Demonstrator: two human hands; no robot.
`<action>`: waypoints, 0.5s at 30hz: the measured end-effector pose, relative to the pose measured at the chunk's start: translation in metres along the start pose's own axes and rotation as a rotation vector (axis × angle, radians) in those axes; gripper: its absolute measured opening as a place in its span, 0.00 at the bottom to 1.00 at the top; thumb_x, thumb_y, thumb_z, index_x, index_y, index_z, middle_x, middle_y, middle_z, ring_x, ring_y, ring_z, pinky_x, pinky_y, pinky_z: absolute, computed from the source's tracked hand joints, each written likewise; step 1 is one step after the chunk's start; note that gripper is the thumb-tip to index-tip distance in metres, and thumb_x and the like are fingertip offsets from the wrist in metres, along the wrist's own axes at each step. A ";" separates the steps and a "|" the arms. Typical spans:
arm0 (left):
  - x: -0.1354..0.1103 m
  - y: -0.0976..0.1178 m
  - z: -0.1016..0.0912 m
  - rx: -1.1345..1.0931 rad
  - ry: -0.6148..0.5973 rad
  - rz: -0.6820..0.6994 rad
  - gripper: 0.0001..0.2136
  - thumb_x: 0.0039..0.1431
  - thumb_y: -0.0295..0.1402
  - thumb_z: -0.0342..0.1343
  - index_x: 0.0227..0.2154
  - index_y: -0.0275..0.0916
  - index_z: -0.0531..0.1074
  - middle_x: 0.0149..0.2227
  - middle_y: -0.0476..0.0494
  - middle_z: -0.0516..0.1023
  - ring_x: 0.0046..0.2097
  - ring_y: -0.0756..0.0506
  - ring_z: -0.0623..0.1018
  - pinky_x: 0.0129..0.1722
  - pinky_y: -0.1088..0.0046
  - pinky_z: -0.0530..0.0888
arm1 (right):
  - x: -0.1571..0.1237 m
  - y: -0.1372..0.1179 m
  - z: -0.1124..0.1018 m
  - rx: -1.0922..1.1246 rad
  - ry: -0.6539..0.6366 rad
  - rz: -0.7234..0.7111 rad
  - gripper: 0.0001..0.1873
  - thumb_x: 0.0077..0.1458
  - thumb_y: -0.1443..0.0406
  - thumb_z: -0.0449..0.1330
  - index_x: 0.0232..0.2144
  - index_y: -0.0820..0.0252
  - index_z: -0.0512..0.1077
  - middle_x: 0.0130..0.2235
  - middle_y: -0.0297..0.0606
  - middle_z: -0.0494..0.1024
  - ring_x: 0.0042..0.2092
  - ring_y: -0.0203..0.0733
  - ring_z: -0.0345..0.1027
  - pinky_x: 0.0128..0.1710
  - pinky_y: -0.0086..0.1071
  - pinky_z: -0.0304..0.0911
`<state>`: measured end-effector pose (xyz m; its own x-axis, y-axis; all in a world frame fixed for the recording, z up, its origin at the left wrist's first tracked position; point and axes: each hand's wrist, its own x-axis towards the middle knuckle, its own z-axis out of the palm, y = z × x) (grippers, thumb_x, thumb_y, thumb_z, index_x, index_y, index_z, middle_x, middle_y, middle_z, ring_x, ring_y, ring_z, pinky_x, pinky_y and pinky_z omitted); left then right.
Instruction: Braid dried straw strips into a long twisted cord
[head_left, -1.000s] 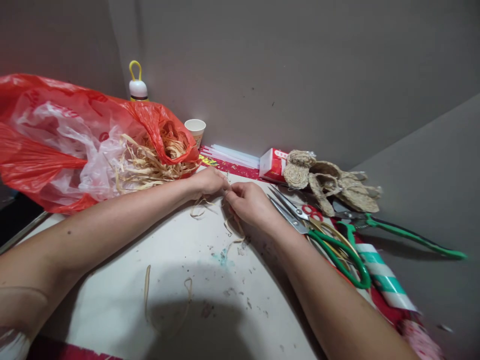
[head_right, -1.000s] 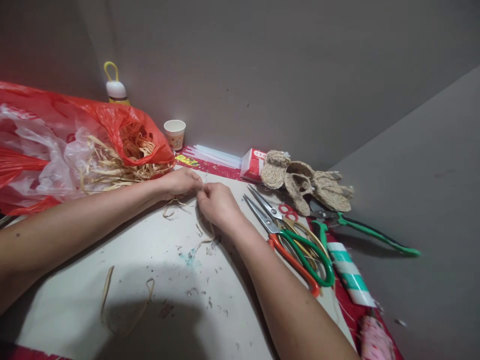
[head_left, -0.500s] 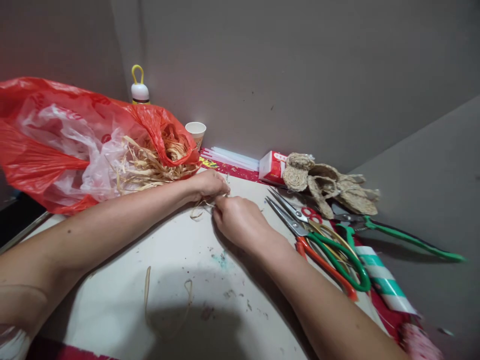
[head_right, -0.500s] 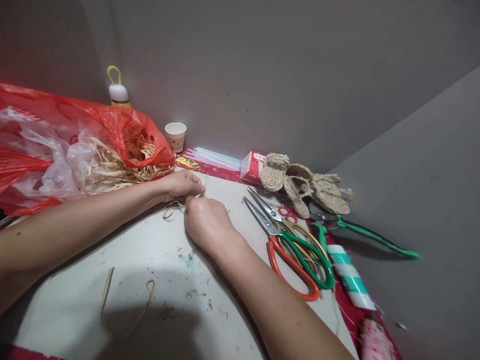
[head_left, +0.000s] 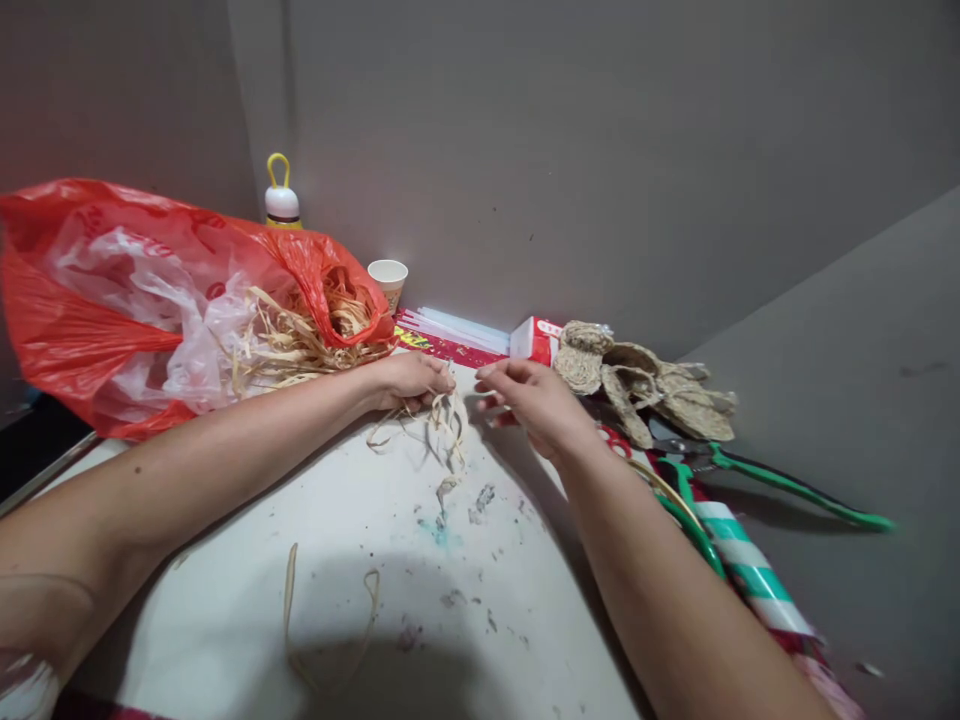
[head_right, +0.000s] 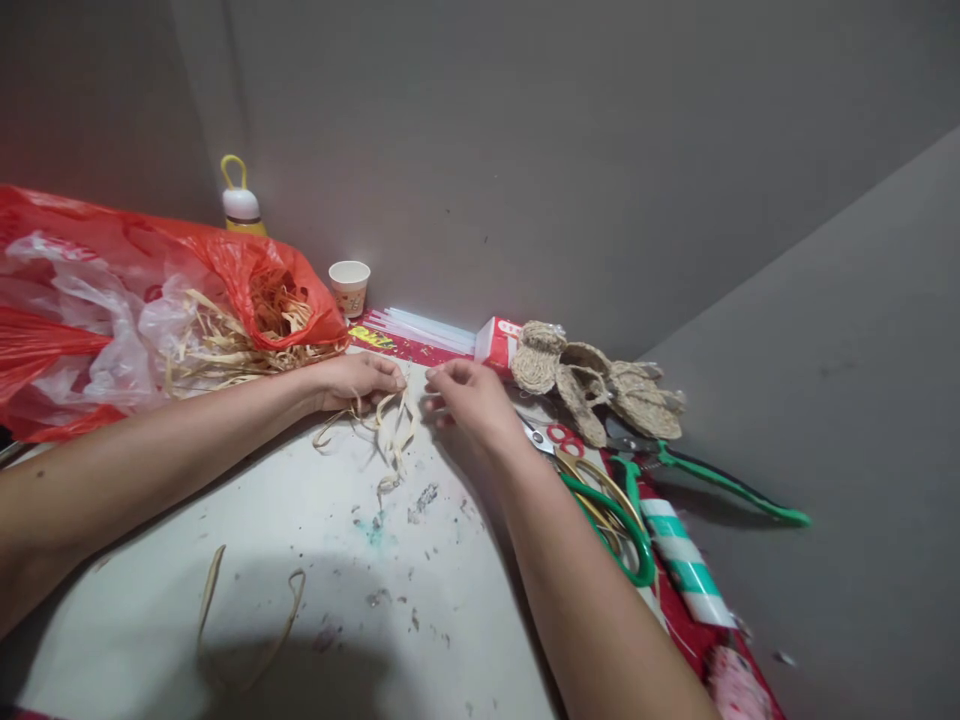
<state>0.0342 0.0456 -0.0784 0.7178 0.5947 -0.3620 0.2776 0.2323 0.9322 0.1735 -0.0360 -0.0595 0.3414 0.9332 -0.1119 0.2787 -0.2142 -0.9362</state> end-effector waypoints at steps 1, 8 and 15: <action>0.001 0.000 0.000 -0.002 -0.006 0.004 0.10 0.55 0.24 0.50 0.20 0.36 0.62 0.12 0.56 0.58 0.14 0.57 0.56 0.14 0.81 0.50 | 0.005 0.007 0.003 0.068 -0.068 0.061 0.10 0.47 0.60 0.61 0.24 0.62 0.66 0.27 0.37 0.72 0.22 0.31 0.63 0.15 0.22 0.53; 0.003 -0.005 -0.003 0.093 -0.007 0.027 0.08 0.55 0.26 0.51 0.21 0.36 0.64 0.17 0.51 0.69 0.14 0.57 0.58 0.13 0.81 0.51 | 0.008 0.020 0.013 0.226 -0.387 0.147 0.12 0.38 0.63 0.66 0.25 0.65 0.71 0.24 0.33 0.72 0.17 0.23 0.48 0.13 0.22 0.37; 0.006 -0.009 -0.001 0.217 0.061 0.071 0.09 0.54 0.27 0.52 0.20 0.36 0.65 0.15 0.54 0.65 0.14 0.57 0.58 0.14 0.80 0.52 | 0.011 0.023 0.010 0.162 -0.406 0.178 0.08 0.38 0.65 0.62 0.23 0.64 0.69 0.16 0.25 0.62 0.17 0.25 0.41 0.16 0.24 0.33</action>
<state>0.0349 0.0478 -0.0888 0.7028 0.6503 -0.2885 0.3632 0.0208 0.9315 0.1746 -0.0273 -0.0854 -0.0165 0.9302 -0.3667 0.0932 -0.3637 -0.9268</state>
